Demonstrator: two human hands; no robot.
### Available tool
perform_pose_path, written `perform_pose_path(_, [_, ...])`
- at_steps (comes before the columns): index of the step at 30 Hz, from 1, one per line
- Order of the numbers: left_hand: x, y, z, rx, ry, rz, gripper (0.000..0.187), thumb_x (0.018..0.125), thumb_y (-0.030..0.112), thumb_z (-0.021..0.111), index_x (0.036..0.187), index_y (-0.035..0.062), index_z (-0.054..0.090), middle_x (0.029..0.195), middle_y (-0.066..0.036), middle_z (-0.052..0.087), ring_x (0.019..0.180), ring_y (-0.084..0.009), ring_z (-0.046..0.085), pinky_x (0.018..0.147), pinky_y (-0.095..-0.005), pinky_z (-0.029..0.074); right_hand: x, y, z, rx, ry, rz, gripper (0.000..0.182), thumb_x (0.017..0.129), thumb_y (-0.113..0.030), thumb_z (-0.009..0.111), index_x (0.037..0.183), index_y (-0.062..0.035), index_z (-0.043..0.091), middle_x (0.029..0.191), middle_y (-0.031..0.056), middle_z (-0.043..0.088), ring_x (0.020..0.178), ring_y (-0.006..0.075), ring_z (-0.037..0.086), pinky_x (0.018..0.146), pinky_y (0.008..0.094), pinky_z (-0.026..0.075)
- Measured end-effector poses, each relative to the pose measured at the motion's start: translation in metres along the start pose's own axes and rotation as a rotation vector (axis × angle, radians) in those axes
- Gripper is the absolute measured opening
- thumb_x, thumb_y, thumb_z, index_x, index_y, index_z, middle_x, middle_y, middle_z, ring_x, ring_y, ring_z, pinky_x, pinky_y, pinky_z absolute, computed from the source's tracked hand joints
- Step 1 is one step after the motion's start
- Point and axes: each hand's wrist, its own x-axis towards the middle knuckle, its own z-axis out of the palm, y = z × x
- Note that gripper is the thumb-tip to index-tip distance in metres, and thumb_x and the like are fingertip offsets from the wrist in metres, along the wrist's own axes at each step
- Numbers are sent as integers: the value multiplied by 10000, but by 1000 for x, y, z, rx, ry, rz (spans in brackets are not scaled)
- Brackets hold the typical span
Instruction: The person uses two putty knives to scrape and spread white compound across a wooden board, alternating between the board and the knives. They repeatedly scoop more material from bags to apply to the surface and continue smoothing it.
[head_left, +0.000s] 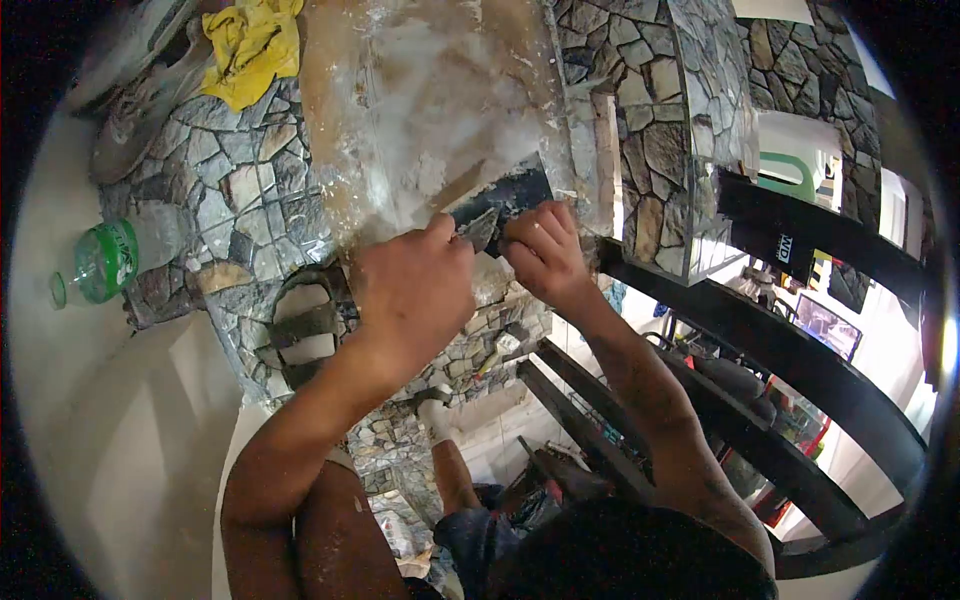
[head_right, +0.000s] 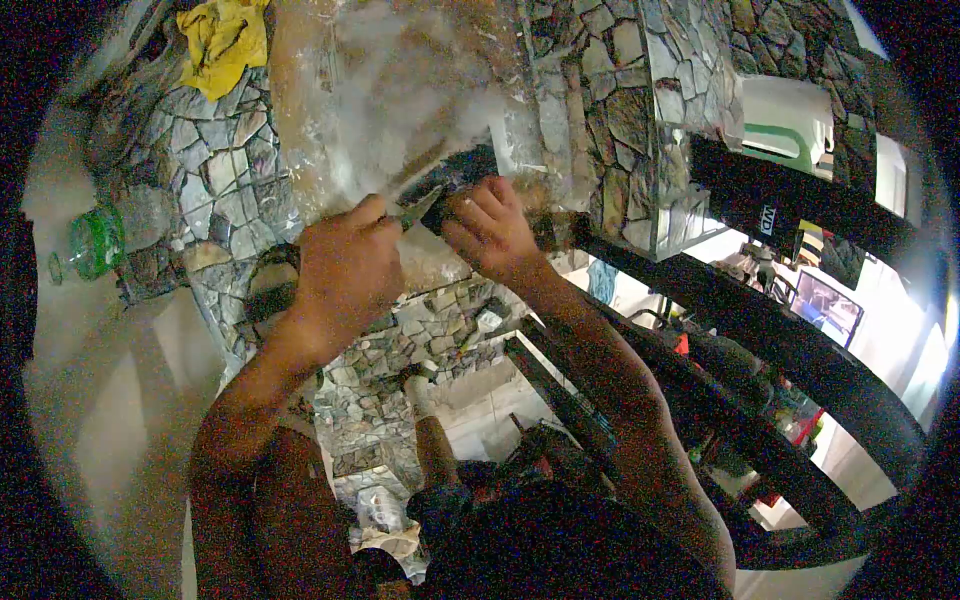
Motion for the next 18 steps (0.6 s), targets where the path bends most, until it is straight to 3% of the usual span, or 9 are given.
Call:
perform_pose_path(6, [20,-19,10,73,-26,-29,93,673,81,591,718,26,651,811,-149,626,717,-312,654,652,-409,526,16,-3,2,72,96,-93,177,547,-30,662,695,-36,565,840,80,587,751,232,577,691,403,456])
perform_pose_path(12, [44,-45,13,93,36,-2,89,642,72,618,700,19,661,820,-153,635,703,-333,653,660,-413,527,2,-11,-7,34,91,-26,180,577,11,685,708,-38,572,886,72,617,802,220,604,714,394,466])
perform_pose_path(18, [39,-15,-15,42,74,-29,99,653,90,598,679,20,664,805,-140,635,677,-334,647,641,-404,528,-6,-2,2,60,33,3,183,582,22,679,705,-31,555,876,76,623,801,221,605,721,408,469])
